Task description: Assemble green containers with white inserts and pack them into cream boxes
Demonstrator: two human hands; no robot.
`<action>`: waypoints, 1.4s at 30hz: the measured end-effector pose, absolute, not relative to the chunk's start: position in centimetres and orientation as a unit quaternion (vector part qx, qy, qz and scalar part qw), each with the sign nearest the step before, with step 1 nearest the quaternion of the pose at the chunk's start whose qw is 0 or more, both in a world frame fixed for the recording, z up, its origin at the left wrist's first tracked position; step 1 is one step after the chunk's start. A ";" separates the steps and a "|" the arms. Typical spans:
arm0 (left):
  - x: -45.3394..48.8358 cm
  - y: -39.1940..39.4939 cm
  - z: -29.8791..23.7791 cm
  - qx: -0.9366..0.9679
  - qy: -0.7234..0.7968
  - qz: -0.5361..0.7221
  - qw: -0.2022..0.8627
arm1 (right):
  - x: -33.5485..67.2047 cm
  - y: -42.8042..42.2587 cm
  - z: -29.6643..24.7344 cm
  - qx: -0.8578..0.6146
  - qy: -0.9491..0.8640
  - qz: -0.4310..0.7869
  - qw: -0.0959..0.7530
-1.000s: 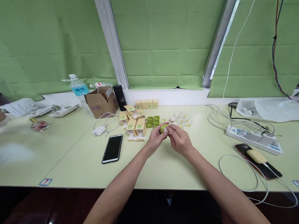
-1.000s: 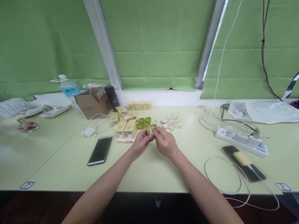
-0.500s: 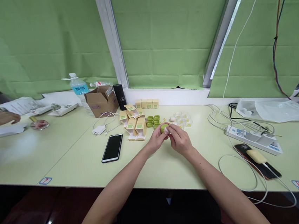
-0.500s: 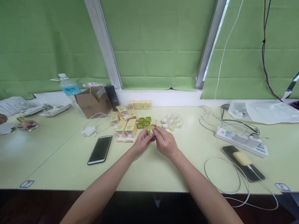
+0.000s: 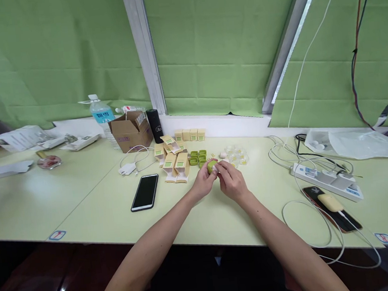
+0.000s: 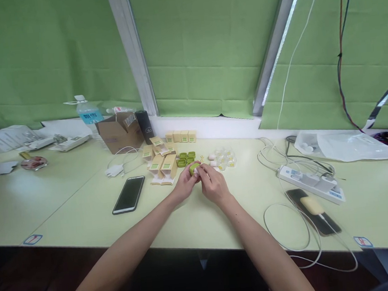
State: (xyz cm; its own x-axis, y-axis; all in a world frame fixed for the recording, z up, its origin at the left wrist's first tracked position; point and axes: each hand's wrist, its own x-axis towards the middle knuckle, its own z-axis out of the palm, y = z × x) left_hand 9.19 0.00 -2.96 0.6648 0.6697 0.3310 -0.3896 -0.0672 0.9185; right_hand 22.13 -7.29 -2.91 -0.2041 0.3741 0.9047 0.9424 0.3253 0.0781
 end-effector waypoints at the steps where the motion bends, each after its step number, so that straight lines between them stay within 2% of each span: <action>1: 9.2 0.0 -3.0 0.620 0.118 0.398 0.666 | 22.1 -7.3 -2.9 -0.471 -0.698 -0.342 0.417; 5: 9.3 -0.1 -3.2 0.633 0.144 0.408 0.642 | 22.1 -7.1 -3.2 -0.466 -0.698 -0.353 0.413; 13: 8.9 -0.2 -2.8 0.623 0.067 0.391 0.674 | 22.0 -6.8 -3.5 -0.468 -0.693 -0.340 0.429; 19: 9.3 -0.3 -2.8 0.632 0.089 0.417 0.647 | 21.5 -7.1 -3.0 -0.466 -0.690 -0.349 0.430; 26: 9.3 -0.6 -2.6 0.614 0.079 0.423 0.662 | 21.2 -7.2 -2.3 -0.451 -0.688 -0.377 0.426; 29: 9.1 -0.4 -2.5 0.587 0.058 0.413 0.693 | 21.1 -7.2 -2.3 -0.452 -0.685 -0.371 0.433; 35: 7.7 0.7 -2.2 0.486 0.003 0.296 0.822 | 21.0 -7.3 -2.8 -0.480 -0.673 -0.351 0.440; 42: 7.3 0.8 -1.5 0.436 -0.005 0.252 0.864 | 20.6 -7.5 -2.6 -0.470 -0.679 -0.330 0.457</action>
State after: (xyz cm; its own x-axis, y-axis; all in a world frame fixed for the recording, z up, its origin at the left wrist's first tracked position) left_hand 7.27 0.78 -1.48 0.8727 0.4314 0.2288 -0.4402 0.4920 0.7511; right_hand 20.60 -7.51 -2.58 -0.1408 0.3366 0.9311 0.9399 0.3409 0.0189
